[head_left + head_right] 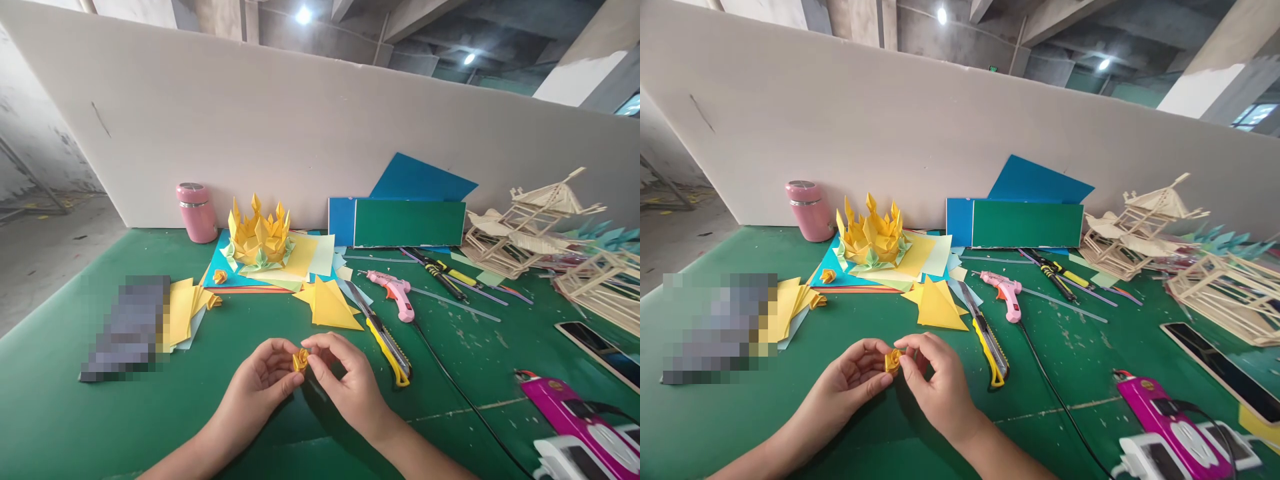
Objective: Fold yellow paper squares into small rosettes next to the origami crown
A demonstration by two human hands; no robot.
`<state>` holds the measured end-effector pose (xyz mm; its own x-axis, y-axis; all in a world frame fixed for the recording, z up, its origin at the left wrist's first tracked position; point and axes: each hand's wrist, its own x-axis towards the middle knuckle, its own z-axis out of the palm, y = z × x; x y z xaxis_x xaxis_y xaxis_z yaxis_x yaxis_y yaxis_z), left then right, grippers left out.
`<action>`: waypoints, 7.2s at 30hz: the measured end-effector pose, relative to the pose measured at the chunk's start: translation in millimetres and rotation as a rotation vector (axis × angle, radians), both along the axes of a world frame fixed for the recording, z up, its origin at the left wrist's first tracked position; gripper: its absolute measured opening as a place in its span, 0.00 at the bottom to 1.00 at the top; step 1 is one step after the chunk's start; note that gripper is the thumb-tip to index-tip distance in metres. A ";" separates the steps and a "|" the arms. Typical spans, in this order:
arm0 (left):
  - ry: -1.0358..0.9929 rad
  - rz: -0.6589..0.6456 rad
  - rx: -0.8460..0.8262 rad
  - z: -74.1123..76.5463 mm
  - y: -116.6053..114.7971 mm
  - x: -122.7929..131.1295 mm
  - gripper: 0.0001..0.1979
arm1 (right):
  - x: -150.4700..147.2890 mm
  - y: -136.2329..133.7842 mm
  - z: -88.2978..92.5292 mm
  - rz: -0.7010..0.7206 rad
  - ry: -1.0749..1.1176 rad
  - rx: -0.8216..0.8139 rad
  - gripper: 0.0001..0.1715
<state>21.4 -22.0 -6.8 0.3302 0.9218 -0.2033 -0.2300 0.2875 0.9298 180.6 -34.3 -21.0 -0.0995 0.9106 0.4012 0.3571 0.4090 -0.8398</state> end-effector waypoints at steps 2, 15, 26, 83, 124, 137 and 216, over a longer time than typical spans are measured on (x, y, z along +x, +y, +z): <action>0.009 0.002 0.002 0.8 -0.3 -0.3 0.16 | -0.2 -0.2 0.2 0.010 -0.001 -0.001 0.09; 0.060 0.060 -0.097 4.5 -1.1 -1.7 0.25 | -3.3 -1.5 3.9 0.043 0.101 -0.175 0.06; 0.042 0.046 -0.056 6.8 -2.3 -2.6 0.16 | -0.1 -0.8 2.9 0.093 0.264 -0.280 0.07; 0.452 0.115 0.583 -2.1 -7.3 -4.6 0.09 | -1.5 -0.7 7.8 0.067 0.370 -0.551 0.13; 0.069 0.283 0.006 19.0 14.8 -12.2 0.17 | 32.9 26.0 -4.4 -0.339 -0.359 0.354 0.12; 0.522 0.391 0.326 34.2 100.0 -40.7 0.17 | 33.6 28.5 -21.2 -0.286 -0.526 0.284 0.23; 0.506 0.137 0.283 -4.4 8.7 -11.6 0.19 | 17.2 3.2 -1.4 0.040 -0.565 0.449 0.12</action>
<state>9.9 -13.3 -11.2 0.1304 0.9904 -0.0449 0.2438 0.0119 0.9697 197.8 -31.1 -22.4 -0.4321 0.6615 0.6129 0.6647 0.6929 -0.2793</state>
